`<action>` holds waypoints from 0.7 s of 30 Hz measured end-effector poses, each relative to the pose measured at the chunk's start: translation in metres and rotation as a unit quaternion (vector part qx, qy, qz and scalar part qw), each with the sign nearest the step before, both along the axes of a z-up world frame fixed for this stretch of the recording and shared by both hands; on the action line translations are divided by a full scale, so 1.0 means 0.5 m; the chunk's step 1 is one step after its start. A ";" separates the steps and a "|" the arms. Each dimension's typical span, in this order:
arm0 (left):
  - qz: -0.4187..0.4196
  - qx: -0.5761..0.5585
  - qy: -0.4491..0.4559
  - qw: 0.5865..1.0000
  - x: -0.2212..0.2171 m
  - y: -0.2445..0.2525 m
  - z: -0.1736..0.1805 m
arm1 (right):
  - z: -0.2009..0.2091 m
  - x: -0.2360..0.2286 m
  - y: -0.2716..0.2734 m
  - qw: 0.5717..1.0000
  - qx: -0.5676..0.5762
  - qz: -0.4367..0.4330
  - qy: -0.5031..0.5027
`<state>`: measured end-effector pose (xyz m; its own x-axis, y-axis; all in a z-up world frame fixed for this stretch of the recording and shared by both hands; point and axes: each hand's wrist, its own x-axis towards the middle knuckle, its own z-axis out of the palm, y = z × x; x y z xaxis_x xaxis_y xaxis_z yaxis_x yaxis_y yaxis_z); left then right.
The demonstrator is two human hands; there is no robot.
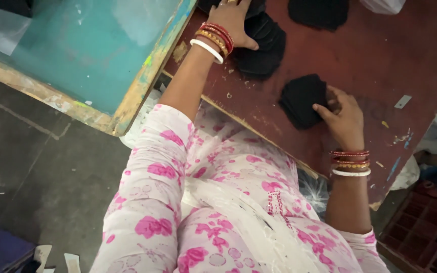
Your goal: The person folds black fabric pieces by hand on a reddish-brown table. They pick up the items, align them, and fold them into smaller shapes, then place them into a stack. The person also moves a folded piece to a nearby tray.
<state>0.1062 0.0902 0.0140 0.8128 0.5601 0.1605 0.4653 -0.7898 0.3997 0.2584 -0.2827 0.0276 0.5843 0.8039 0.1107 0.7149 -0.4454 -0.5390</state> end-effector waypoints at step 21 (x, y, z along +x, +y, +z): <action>0.028 -0.761 -0.491 0.423 -0.196 -0.297 -0.047 | 0.139 -0.187 0.106 0.983 0.179 0.042 -0.009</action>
